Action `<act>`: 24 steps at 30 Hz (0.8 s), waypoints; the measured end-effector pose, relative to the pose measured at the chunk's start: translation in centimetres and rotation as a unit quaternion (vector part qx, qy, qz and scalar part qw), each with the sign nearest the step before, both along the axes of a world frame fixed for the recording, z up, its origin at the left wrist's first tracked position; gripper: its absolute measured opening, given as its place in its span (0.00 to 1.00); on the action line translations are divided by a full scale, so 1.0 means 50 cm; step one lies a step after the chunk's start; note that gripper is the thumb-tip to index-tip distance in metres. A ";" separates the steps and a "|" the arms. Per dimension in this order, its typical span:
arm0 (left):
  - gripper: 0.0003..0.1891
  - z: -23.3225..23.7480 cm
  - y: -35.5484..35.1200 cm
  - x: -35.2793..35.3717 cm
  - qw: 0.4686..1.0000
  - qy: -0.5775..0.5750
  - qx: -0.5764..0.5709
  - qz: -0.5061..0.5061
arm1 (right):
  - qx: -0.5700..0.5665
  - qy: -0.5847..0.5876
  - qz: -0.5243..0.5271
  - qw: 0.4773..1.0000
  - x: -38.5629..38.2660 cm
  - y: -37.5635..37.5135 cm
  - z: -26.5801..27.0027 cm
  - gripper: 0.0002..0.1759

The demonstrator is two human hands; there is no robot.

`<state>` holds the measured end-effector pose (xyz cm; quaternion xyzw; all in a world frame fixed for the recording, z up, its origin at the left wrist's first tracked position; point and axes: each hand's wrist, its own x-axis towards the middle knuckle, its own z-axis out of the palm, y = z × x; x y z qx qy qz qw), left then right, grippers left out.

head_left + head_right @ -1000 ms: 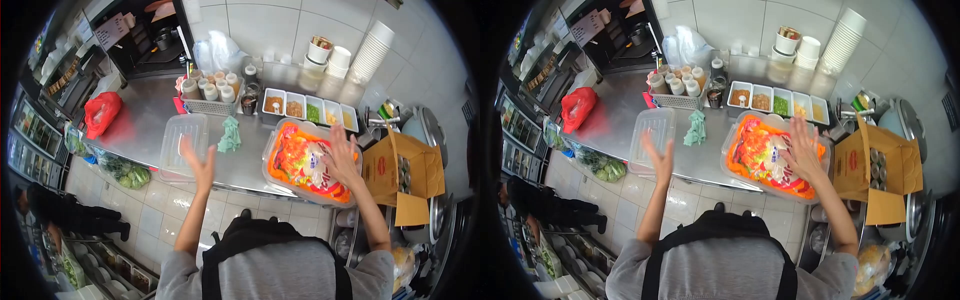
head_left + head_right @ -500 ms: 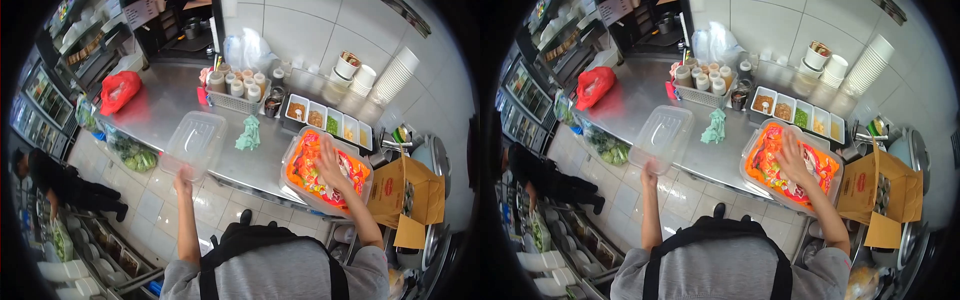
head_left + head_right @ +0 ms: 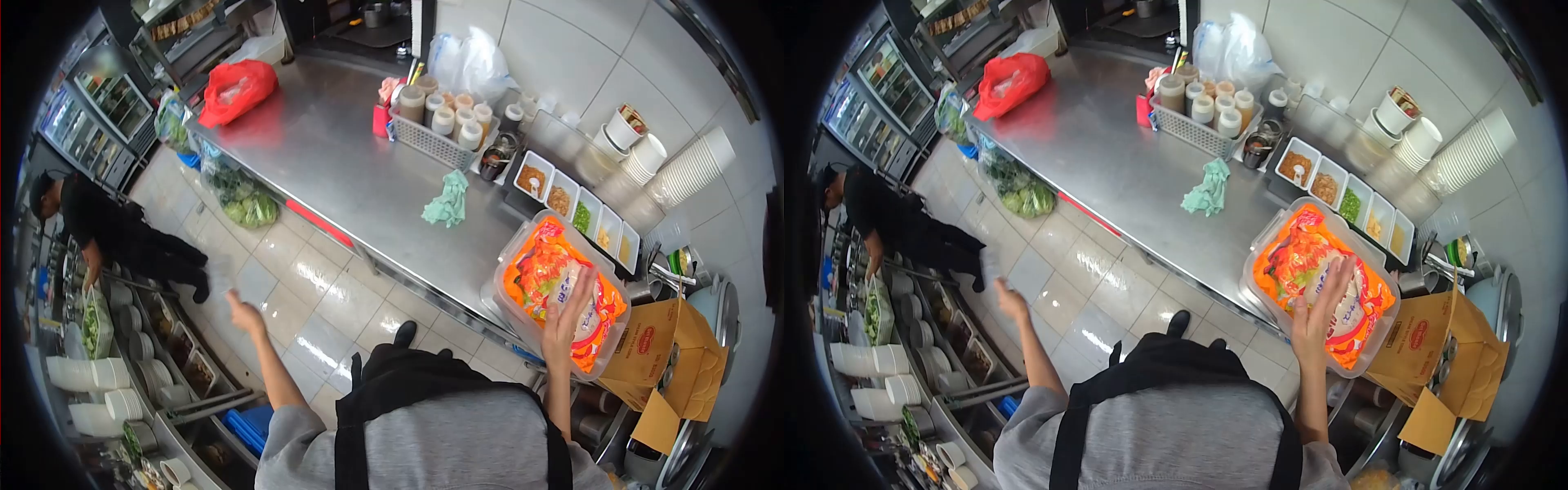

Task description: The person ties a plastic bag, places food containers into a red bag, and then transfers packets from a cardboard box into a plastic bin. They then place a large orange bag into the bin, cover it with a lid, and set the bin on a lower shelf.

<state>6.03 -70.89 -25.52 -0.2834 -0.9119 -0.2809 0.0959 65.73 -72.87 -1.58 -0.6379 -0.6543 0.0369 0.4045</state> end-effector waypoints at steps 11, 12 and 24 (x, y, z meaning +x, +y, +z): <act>0.16 -0.162 -0.041 0.132 0.925 0.119 -0.124 -0.340 | -0.321 0.081 0.504 0.797 -0.338 0.078 -0.261 0.29; 0.15 -0.155 -0.064 0.130 0.906 0.128 -0.147 -0.376 | -0.339 0.039 0.510 0.790 -0.383 0.112 -0.307 0.31; 0.10 0.074 -0.176 0.044 0.774 0.220 -0.167 -0.570 | -0.256 -0.033 0.585 0.769 -1.041 0.331 -0.471 0.35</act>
